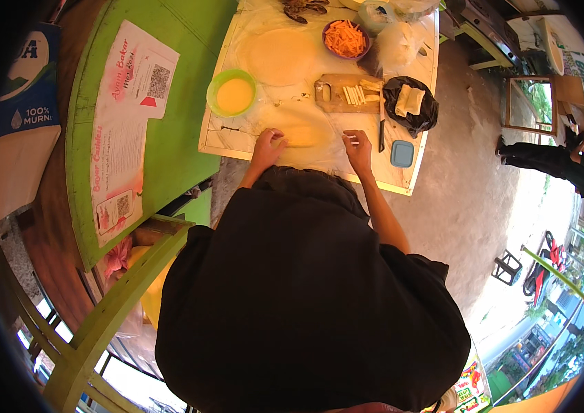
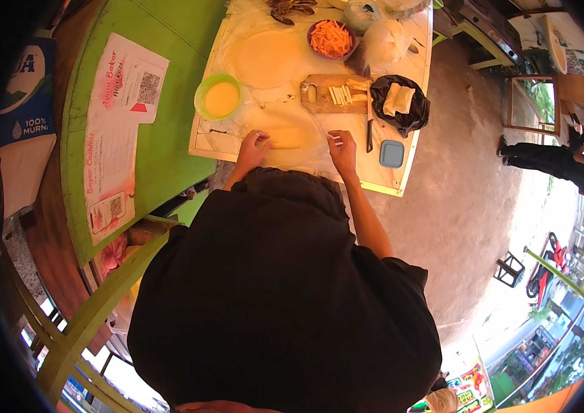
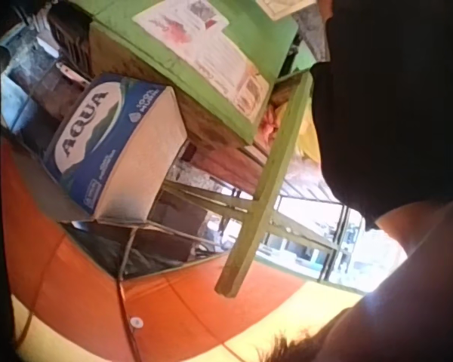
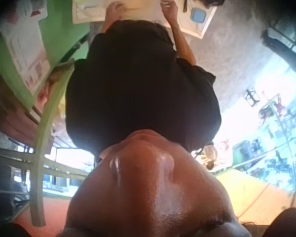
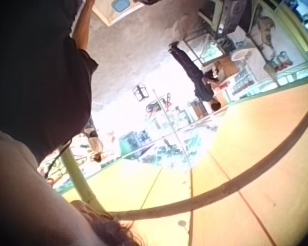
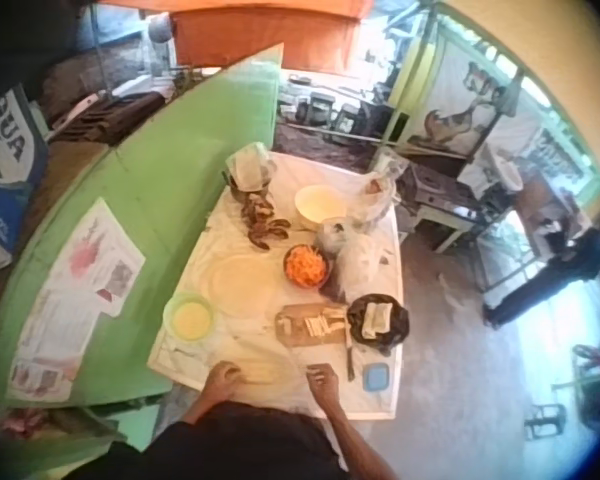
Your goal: The person assembles a food item by placing a filling onto a flat sheet, rolling it into a cylinder, and sealing the edges. The person repeats this process with multiple sheets and fillings, placing the finished rolls on the table.
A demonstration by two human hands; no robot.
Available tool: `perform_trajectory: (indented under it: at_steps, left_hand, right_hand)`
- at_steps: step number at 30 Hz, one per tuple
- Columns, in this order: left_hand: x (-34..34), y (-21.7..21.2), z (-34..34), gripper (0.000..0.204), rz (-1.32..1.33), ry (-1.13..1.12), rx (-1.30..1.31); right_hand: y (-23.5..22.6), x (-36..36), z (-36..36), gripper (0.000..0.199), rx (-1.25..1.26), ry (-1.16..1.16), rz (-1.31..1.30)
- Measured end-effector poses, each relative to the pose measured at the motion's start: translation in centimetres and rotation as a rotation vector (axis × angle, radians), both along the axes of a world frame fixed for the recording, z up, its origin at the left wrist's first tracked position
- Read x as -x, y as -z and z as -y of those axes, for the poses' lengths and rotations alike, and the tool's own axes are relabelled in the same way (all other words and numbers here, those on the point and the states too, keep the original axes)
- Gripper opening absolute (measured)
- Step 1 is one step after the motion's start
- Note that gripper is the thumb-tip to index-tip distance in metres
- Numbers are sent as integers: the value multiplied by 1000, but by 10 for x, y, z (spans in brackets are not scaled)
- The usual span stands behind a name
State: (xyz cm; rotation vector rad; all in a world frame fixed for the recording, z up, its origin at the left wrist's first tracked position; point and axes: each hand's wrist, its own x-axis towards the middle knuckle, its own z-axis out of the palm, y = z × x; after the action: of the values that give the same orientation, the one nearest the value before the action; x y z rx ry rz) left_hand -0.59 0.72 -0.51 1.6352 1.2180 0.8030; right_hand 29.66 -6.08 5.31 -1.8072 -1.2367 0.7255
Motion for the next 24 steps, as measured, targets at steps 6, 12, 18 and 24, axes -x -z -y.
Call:
perform_trajectory:
  at_steps: [6, 12, 18, 24]
  left_hand:
    - [2, 1, -15, 26, 86, -72, 339]
    - [9, 10, -23, 28, 111, -10, 367]
    - [8, 3, -28, 30, 96, 14, 371]
    - [9, 6, -29, 30, 110, 16, 404]
  right_hand:
    - [8, -55, 12, 19, 7, 241, 39]
    - [24, -93, 11, 21, 38, 323, 107]
    - [10, -89, -31, 21, 24, 203, 94]
    - [14, -75, -95, 25, -38, 49, 229]
